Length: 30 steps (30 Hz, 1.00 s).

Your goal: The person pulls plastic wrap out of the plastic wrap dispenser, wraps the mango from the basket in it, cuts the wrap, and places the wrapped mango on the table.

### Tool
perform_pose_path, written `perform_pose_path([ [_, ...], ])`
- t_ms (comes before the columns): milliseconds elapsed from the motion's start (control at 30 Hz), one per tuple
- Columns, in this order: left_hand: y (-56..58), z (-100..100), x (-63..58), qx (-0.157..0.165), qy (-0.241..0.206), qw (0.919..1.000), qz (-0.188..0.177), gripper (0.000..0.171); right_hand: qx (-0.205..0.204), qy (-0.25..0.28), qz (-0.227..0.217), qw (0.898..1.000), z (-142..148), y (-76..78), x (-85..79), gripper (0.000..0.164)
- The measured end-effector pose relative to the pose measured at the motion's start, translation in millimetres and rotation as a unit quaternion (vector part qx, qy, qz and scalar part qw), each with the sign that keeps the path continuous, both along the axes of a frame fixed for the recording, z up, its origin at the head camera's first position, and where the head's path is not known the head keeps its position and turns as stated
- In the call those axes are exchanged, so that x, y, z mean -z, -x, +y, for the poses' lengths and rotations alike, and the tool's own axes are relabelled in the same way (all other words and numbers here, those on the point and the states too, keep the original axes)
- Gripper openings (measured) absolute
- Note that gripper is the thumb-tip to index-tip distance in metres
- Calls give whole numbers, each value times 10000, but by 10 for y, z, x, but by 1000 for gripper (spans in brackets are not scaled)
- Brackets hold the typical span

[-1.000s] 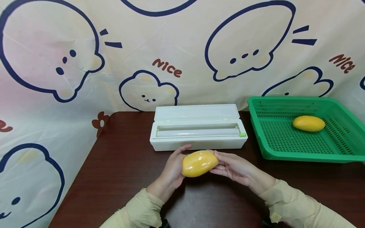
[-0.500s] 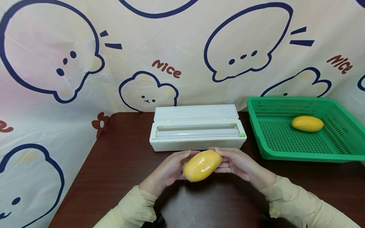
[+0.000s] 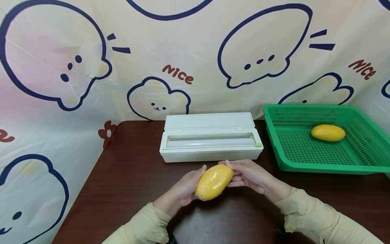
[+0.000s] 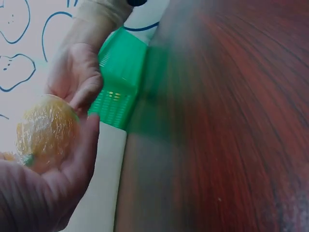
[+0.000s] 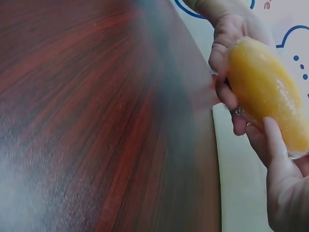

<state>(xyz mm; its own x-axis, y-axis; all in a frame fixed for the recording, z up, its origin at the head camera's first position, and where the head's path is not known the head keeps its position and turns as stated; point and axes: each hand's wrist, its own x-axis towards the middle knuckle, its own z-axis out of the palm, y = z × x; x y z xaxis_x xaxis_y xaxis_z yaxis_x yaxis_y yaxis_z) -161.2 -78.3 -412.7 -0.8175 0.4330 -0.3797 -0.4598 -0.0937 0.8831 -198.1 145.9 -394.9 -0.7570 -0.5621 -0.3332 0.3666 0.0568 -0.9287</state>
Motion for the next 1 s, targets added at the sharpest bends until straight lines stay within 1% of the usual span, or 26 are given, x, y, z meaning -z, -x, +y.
perform_pose_path([
  [100, 11, -3, 9, -175, 368, 9987, 305, 47, 12, -126, 33, 9999, -4, 3, 5, 46],
  [167, 19, -18, 4, -202, 598, 9955, 713, 44, 54, -218, 11, 9997, -12, 3, 23, 46],
  [233, 22, -36, -23, -242, 851, 9889, 1198, 41, 106, -301, -19, 9995, -26, 3, 48, 46],
  [267, 20, -47, -44, -210, 1035, 9833, 1482, 41, 141, -333, -40, 9993, -36, 4, 63, 46],
  [333, 8, -67, -100, -57, 1487, 9676, 2040, 46, 196, -374, -103, 9991, -58, 5, 92, 46],
  [367, -1, -74, -133, 54, 1712, 9590, 2259, 52, 218, -390, -119, 9989, -70, 5, 104, 46],
  [400, -10, -80, -165, 192, 1958, 9485, 2481, 60, 236, -399, -131, 9988, -81, 6, 112, 46],
  [500, -49, -98, -252, 642, 2682, 9086, 3137, 82, 318, -403, -165, 9985, -116, 4, 122, 47],
  [533, -63, -99, -275, 745, 2850, 8968, 3301, 87, 333, -403, -166, 9985, -126, 5, 119, 48],
  [600, -94, -106, -308, 845, 3119, 8732, 3648, 89, 306, -369, -163, 9987, -147, 8, 104, 49],
  [667, -128, -121, -329, 826, 3305, 8568, 3871, 86, 193, -320, -136, 9992, -166, 14, 80, 51],
  [700, -145, -134, -336, 780, 3392, 8503, 3948, 84, 112, -291, -119, 9994, -173, 18, 62, 52],
  [800, -191, -199, -358, 564, 3534, 8413, 4052, 79, -193, -148, -68, 9997, -180, 34, -1, 54],
  [900, -231, -318, -407, 228, 3675, 8367, 4054, 78, -459, 16, -12, 9989, -162, 40, -73, 52],
  [933, -247, -372, -439, 82, 3725, 8371, 4006, 77, -530, 58, 22, 9986, -154, 41, -95, 51],
  [1000, -265, -523, -519, -131, 3835, 8334, 3978, 76, -630, 118, 117, 9979, -129, 40, -136, 50],
])
